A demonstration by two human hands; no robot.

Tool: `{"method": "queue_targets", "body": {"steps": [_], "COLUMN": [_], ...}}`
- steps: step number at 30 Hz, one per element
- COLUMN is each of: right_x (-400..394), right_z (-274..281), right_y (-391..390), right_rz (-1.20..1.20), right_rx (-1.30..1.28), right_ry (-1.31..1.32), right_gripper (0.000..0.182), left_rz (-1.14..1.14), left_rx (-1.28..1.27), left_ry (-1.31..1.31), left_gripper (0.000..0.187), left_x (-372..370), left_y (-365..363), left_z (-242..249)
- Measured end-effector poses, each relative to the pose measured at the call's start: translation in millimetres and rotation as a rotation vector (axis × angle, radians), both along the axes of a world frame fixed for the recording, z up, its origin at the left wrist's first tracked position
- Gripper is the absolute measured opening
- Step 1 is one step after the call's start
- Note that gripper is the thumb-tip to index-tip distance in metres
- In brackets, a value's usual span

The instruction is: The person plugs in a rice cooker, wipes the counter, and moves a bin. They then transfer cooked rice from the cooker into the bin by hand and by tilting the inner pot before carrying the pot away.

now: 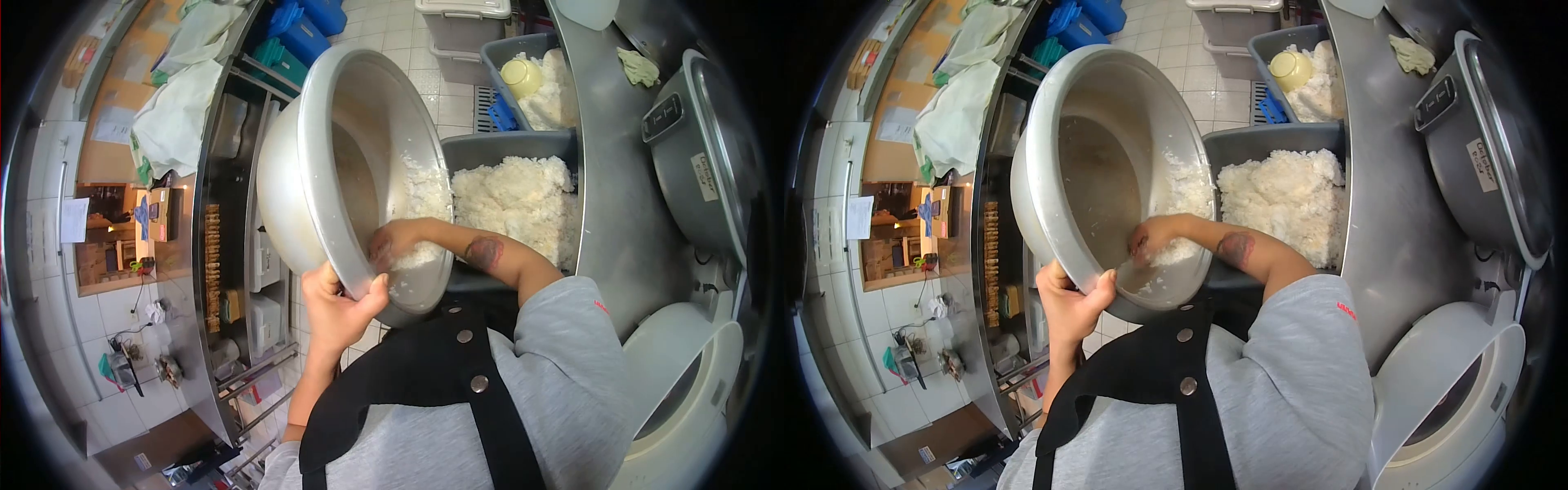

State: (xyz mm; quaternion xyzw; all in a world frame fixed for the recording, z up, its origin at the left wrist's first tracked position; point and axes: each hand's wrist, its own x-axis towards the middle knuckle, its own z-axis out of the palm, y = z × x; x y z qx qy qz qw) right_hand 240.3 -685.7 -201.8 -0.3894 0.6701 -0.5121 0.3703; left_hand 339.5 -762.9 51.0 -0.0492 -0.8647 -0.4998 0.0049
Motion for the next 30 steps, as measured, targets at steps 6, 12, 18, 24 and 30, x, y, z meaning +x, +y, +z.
{"method": "queue_targets", "body": {"steps": [6,12,18,24,30], "right_x": [5.7,12.5,62.2,37.7,-102.6], "right_z": [-16.1,45.1,88.6,-19.4,-26.9], "right_y": [24.4,78.1,-3.6,-28.2,49.7], "right_rz": [0.064,-0.131,-0.455,-0.451,-0.487], "right_rx": [0.290,1.039,-0.582,-0.500,0.041], "right_ry": [0.440,0.546,0.191,0.516,1.196], "right_gripper": [0.043,0.032,0.026,0.029,0.031], "left_rz": [-0.031,-0.042,-0.103,-0.142,-0.076], "left_rx": [0.029,-0.034,-0.103,-0.133,-0.076], "left_ry": [0.015,-0.011,0.022,0.023,0.007], "left_gripper": [0.015,0.014,0.013,0.014,0.014], "left_x": [0.6,0.1,-1.5,3.2,7.6], "left_y": [4.4,7.8,19.2,12.7,5.9], "left_z": [-1.7,1.0,4.3,3.4,1.3]}}
